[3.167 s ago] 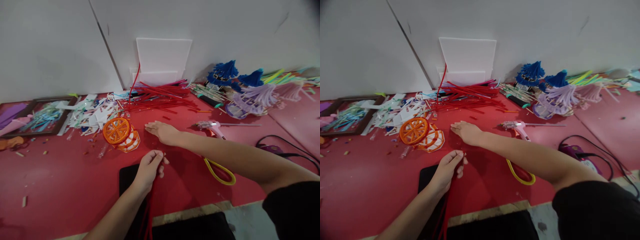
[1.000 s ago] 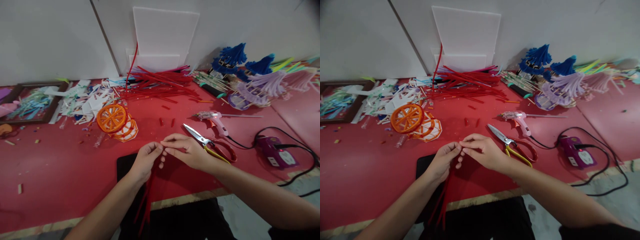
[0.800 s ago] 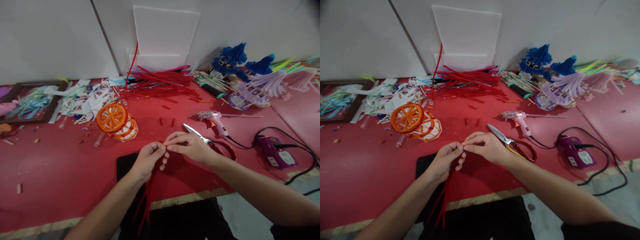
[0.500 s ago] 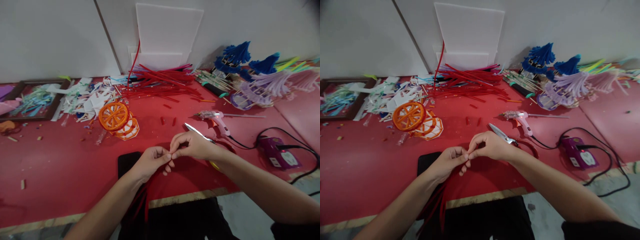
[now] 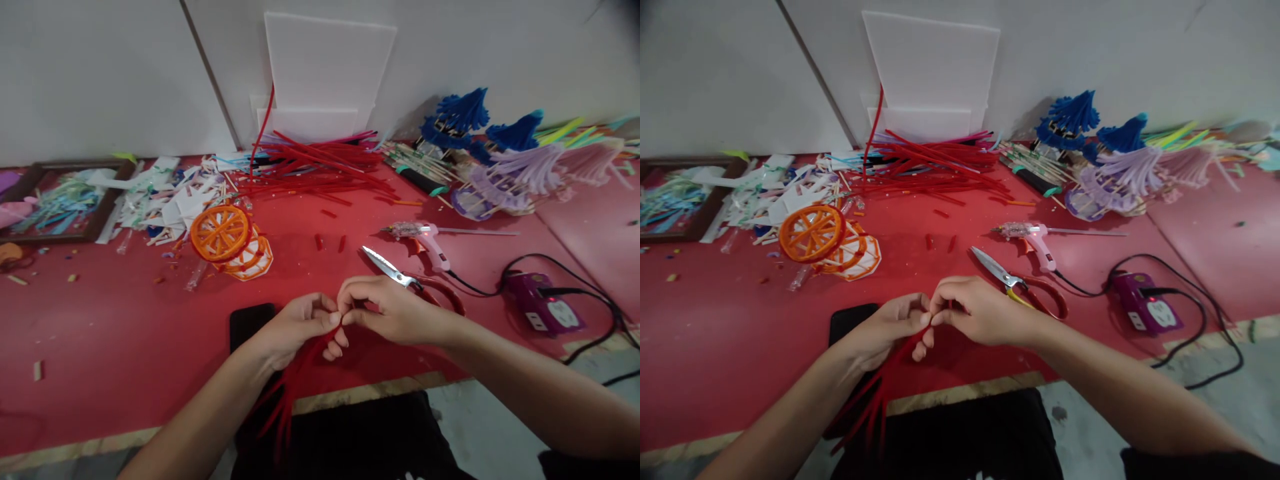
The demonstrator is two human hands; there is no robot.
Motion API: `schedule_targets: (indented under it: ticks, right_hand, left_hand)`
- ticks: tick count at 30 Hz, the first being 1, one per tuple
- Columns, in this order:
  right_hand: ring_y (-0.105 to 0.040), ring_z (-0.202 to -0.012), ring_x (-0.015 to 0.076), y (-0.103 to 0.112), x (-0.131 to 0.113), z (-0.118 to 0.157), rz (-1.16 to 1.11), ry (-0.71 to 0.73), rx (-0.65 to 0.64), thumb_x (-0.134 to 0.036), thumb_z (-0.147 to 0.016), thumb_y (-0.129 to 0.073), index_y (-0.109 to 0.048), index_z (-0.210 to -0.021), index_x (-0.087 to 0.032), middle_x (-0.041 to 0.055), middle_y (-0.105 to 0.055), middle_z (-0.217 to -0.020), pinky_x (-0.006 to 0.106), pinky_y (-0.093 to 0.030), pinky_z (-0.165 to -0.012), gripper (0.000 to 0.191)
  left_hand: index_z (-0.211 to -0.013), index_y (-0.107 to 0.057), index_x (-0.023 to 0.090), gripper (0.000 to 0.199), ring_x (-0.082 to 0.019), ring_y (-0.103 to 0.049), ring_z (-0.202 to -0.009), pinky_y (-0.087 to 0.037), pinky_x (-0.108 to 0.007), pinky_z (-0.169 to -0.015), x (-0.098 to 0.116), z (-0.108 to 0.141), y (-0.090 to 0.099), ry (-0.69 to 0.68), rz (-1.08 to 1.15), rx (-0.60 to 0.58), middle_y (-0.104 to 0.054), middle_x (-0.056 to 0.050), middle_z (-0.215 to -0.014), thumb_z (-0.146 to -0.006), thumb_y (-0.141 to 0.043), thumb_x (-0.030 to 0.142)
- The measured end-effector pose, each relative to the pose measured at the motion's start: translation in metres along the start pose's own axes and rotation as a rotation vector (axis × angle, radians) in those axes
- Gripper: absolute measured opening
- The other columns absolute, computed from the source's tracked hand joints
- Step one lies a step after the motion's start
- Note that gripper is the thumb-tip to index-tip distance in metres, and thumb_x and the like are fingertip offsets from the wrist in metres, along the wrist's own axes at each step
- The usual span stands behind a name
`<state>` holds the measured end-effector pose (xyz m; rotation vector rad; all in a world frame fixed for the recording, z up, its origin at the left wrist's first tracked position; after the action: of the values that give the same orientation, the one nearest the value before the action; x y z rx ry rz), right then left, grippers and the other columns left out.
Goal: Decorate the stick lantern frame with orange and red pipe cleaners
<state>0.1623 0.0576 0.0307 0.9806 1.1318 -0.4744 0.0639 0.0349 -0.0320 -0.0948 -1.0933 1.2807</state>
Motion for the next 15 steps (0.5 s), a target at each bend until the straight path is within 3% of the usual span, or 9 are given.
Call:
schedule_targets:
  ticks: [3, 4, 6, 8, 11, 15]
  right_hand:
    - [-0.054, -0.06, 0.0111, 0.013, 0.009, 0.001, -0.384, -0.042, 0.222, -0.034, -0.082, -0.064, -0.059, -0.075, -0.019, -0.0008, -0.059, -0.068, 0.024, -0.045, -0.057, 0.017]
    - [-0.052, -0.055, 0.0108, 0.019, 0.015, 0.001, -0.52, -0.038, 0.344, -0.042, -0.079, -0.066, -0.058, -0.074, -0.019, -0.0012, -0.057, -0.064, 0.024, -0.044, -0.052, 0.025]
    - [-0.053, -0.053, 0.0117, 0.029, 0.026, -0.002, -0.636, -0.025, 0.564, -0.05, -0.078, -0.064, -0.054, -0.074, -0.02, 0.0001, -0.058, -0.063, 0.026, -0.046, -0.051, 0.032]
    - [-0.056, -0.056, 0.0129, 0.033, 0.032, -0.006, -0.619, 0.006, 0.7, -0.051, -0.082, -0.059, -0.051, -0.074, -0.02, 0.0012, -0.059, -0.066, 0.028, -0.049, -0.055, 0.032]
    - [-0.055, -0.059, 0.0135, 0.033, 0.032, -0.005, -0.521, 0.031, 0.862, -0.045, -0.087, -0.053, -0.05, -0.077, -0.021, 0.0004, -0.057, -0.068, 0.029, -0.05, -0.058, 0.026]
    - [-0.055, -0.073, 0.0163, 0.035, 0.02, 0.015, -0.275, 0.062, 1.081, -0.036, -0.085, -0.059, -0.054, -0.077, -0.021, 0.0022, -0.057, -0.077, 0.033, -0.048, -0.07, 0.017]
  left_hand:
    - [-0.089, -0.063, 0.015, 0.041, -0.015, -0.069, -0.053, -0.052, -0.018, -0.043, 0.018, 0.009, -0.012, -0.07, 0.248, -0.058, -0.073, -0.005, -0.065, -0.066, -0.08, 0.045]
    - [-0.088, -0.065, 0.015, 0.041, -0.015, -0.071, -0.058, -0.053, -0.017, -0.046, 0.022, 0.01, -0.013, -0.087, 0.344, -0.021, -0.075, -0.005, -0.07, -0.063, -0.083, 0.042]
    - [-0.087, -0.068, 0.017, 0.03, -0.011, -0.071, -0.063, -0.053, -0.014, -0.05, 0.032, 0.008, -0.008, -0.202, 0.462, 0.16, -0.076, -0.002, -0.077, -0.064, -0.083, 0.028]
    - [-0.087, -0.069, 0.018, 0.019, -0.01, -0.071, -0.071, -0.056, -0.015, -0.061, 0.047, 0.007, -0.004, -0.411, 0.43, 0.358, -0.076, -0.001, -0.085, -0.07, -0.078, 0.018]
    - [-0.096, -0.069, 0.016, 0.024, -0.014, -0.07, -0.089, -0.057, -0.022, -0.078, 0.064, -0.003, -0.021, -0.609, 0.235, 0.402, -0.074, -0.004, -0.101, -0.073, -0.075, 0.017]
    - [-0.087, -0.069, 0.015, 0.017, -0.016, -0.07, -0.088, -0.054, -0.028, -0.085, 0.07, -0.013, -0.033, -0.696, 0.151, 0.448, -0.075, -0.004, -0.087, -0.072, -0.075, 0.02]
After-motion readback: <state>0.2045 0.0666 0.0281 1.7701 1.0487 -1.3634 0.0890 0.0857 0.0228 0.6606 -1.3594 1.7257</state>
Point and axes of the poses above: each hand's wrist, its own z-axis away from the middle knuckle, its own y-axis out of the back of the hand, x = y × z, the point moved 8 cm from there along -z, towards the middle knuckle
